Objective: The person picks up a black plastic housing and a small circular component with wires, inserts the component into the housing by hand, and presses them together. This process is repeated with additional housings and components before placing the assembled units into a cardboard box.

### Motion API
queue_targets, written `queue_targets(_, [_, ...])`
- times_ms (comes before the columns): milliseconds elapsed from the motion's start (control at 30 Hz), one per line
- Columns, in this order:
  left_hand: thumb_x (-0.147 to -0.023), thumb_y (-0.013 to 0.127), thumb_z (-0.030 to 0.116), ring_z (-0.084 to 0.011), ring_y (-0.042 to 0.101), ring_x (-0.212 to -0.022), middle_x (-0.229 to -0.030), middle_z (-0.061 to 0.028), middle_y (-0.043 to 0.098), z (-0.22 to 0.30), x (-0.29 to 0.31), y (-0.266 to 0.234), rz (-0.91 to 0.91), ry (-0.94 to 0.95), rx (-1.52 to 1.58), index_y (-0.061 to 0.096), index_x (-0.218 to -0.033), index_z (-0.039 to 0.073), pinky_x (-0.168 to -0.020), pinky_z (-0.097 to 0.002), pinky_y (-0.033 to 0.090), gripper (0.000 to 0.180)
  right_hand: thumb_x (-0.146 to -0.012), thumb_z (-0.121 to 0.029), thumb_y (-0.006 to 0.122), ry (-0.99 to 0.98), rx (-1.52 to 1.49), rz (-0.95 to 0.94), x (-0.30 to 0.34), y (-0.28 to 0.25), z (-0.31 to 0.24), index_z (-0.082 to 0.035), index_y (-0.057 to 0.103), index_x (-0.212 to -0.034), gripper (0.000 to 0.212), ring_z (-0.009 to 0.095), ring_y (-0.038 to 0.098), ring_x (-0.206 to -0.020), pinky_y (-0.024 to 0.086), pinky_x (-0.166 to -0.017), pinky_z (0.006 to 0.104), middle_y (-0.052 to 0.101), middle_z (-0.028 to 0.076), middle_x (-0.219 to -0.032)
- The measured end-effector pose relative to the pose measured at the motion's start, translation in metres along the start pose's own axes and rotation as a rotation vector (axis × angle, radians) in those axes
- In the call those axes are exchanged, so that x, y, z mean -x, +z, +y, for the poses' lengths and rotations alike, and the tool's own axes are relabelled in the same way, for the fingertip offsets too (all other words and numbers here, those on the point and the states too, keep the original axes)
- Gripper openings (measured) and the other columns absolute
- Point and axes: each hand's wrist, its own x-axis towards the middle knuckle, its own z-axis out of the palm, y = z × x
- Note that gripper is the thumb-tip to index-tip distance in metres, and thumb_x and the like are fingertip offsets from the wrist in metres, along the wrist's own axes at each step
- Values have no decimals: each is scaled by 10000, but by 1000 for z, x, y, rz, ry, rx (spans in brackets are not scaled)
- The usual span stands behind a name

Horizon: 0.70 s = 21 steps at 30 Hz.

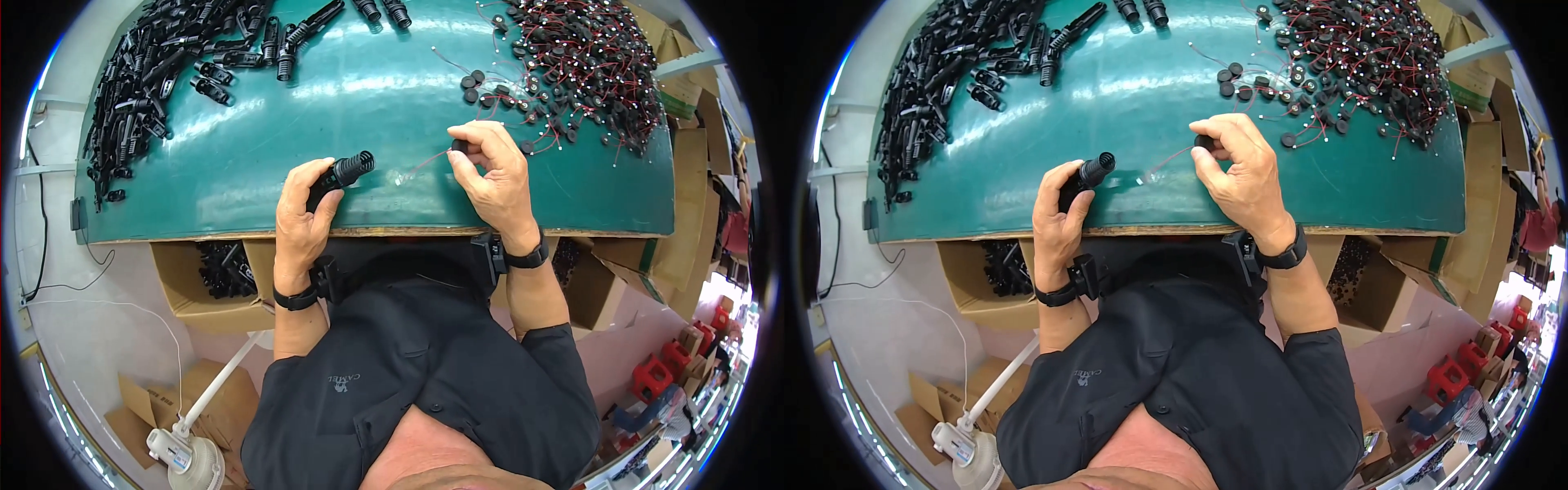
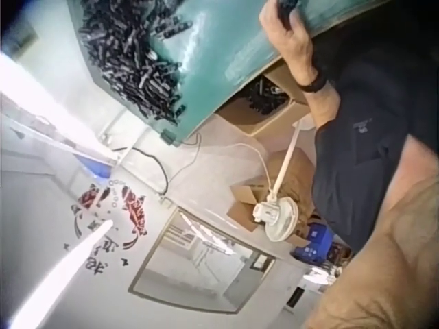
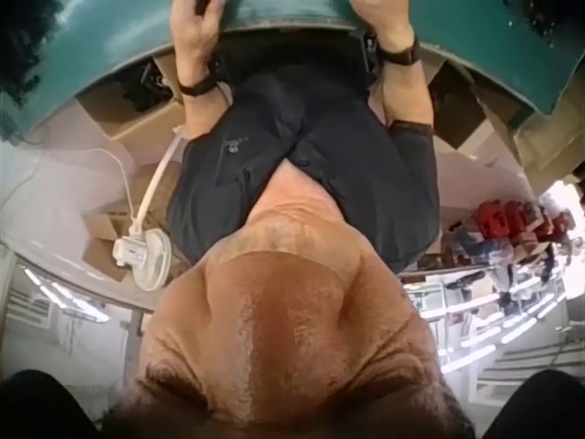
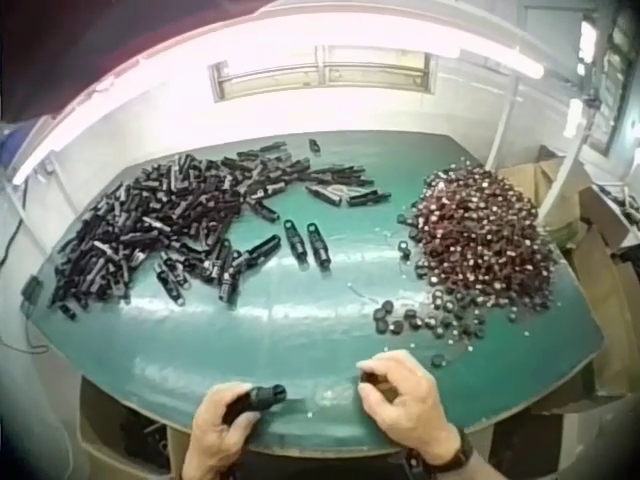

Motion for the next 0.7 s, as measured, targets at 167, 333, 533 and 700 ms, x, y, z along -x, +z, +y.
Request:
queue_targets(167, [-902,790,4,-298,660,-1171,-1276,-139,691,-12,7,2,19,-10,38,661,-1327,48,-1035,-387,516,446,-895,97,764,-75,-96,90,-2,9,-3,19,736,-1172,289,131,696,-935,602,-808,250,666,93,-1145])
queue_targets(333, [-885,789,-20,-296,661,-1180,-1284,-136,696,-13,6,4,-11,26,46,656,-1325,54,-1043,-387,517,466,-876,93,784,-256,-14,173,-3,7,-9,12,738,-1174,312,139,701,-906,600,-785,254,681,103,-1141])
queue_targets(533, [-862,796,-42,-300,668,-1181,-1278,-140,702,-9,4,6,-13,39,-9,662,-1312,52,-1041,-386,522,479,-855,78,807,-333,52,184,-3,9,-13,-7,748,-1170,332,153,703,-870,594,-743,264,697,105,-1110])
queue_targets(700, [-858,797,-46,-301,673,-1170,-1273,-141,703,-6,3,8,-21,43,-52,668,-1302,50,-1034,-384,526,473,-836,76,822,-355,33,181,-4,16,-9,-18,752,-1166,350,161,703,-847,593,-702,275,703,107,-1098])
